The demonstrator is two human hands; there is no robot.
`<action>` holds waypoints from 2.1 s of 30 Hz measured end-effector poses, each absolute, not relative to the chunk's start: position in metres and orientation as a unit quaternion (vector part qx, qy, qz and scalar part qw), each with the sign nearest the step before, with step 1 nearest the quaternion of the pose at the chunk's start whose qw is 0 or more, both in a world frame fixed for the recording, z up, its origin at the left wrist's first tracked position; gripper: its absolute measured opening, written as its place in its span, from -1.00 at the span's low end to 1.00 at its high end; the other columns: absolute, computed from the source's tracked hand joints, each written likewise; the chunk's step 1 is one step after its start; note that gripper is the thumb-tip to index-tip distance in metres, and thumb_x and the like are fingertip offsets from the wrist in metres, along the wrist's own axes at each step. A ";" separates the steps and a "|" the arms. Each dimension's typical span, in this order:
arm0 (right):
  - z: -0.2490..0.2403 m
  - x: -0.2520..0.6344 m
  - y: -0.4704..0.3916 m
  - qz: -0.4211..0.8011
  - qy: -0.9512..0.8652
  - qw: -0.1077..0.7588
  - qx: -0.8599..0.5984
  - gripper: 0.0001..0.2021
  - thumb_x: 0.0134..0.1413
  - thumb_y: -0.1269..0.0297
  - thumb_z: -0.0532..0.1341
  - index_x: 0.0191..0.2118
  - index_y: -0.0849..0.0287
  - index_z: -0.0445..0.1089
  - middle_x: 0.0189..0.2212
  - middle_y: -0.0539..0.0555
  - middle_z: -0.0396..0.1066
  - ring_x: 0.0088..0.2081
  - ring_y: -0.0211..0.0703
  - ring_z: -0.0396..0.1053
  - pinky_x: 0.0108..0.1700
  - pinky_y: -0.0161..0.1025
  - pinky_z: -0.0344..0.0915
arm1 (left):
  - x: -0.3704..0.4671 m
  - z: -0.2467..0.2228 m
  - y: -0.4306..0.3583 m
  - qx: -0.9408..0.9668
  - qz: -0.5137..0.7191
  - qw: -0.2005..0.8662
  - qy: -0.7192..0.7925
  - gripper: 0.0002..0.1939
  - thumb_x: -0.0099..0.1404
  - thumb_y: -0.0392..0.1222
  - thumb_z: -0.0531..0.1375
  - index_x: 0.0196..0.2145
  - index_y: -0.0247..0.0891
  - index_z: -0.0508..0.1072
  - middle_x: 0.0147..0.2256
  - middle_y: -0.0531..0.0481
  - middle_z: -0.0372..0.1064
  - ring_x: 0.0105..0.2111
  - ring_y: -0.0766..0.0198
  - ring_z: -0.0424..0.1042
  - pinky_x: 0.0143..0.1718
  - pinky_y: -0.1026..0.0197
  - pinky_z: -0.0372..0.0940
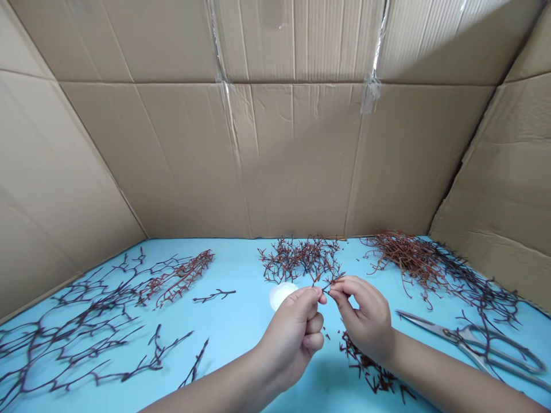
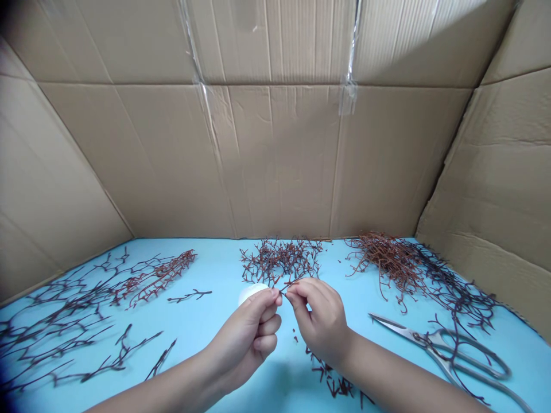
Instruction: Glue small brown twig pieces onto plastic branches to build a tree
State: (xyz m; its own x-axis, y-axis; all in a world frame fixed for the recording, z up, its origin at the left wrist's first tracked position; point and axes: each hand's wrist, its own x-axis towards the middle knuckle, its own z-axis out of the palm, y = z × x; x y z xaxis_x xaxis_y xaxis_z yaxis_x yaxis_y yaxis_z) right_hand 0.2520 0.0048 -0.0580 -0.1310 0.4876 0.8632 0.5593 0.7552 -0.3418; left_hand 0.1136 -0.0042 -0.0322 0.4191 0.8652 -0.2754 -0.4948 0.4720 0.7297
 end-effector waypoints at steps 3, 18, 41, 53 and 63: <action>-0.058 0.252 0.005 -0.031 -0.750 0.562 -0.348 -0.89 0.06 0.48 0.09 -0.37 0.14 0.29 -0.49 0.05 0.39 -0.42 -0.20 0.34 -0.36 -0.25 0.30 | 0.113 -0.034 -0.004 0.281 0.429 0.795 0.325 -0.79 0.05 -0.15 0.20 -0.51 -0.27 0.22 -0.73 0.29 -0.20 -0.71 0.52 -0.28 -0.73 0.43 -0.32; -0.057 0.250 0.004 -0.010 -0.755 0.559 -0.344 -0.89 0.06 0.48 0.08 -0.38 0.14 0.28 -0.50 0.04 0.38 -0.43 -0.21 0.33 -0.37 -0.27 0.28 | 0.116 -0.034 -0.006 0.274 0.437 0.788 0.337 -0.80 0.04 -0.16 0.20 -0.53 -0.27 0.22 -0.75 0.30 -0.20 -0.71 0.52 -0.29 -0.73 0.43 -0.31; -0.063 0.250 0.008 0.077 -0.712 0.593 -0.367 -0.85 0.05 0.43 0.08 -0.21 0.15 0.26 -0.44 0.03 0.37 -0.44 -0.22 0.33 -0.39 -0.27 0.32 | 0.110 -0.032 -0.001 0.158 0.460 0.831 0.270 -0.69 0.06 -0.20 0.24 -0.55 -0.23 0.10 -0.75 0.29 -0.28 -0.75 0.55 -0.25 -0.76 0.47 -0.30; -0.058 0.235 0.001 0.255 -0.718 0.513 -0.395 -0.92 0.05 0.35 0.09 -0.44 0.17 0.24 -0.53 -0.03 0.27 -0.49 -0.28 0.22 -0.44 -0.35 0.21 | 0.113 -0.040 -0.001 0.328 0.521 0.738 0.275 -0.85 0.13 -0.16 0.20 -0.44 -0.31 0.36 -0.46 0.05 0.24 -0.38 0.37 0.24 -0.31 0.29 0.16; -0.059 0.229 0.004 0.335 -0.709 0.473 -0.402 -0.90 0.06 0.29 0.12 -0.41 0.19 0.28 -0.53 -0.04 0.24 -0.51 -0.30 0.15 -0.45 -0.35 0.15 | 0.114 -0.037 0.001 0.471 0.546 0.613 0.322 -0.86 0.07 -0.16 0.23 -0.52 -0.29 0.49 -0.42 0.02 0.19 -0.31 0.28 0.20 -0.21 0.24 0.14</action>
State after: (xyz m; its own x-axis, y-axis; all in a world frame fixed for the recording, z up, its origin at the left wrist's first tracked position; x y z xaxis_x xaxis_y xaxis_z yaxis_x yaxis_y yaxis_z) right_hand 0.2285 0.0037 -0.0593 -0.2280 0.8870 0.4015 0.2537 0.4522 -0.8551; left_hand 0.1136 0.0012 -0.0367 0.1963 0.9733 0.1191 -0.3657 -0.0401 0.9299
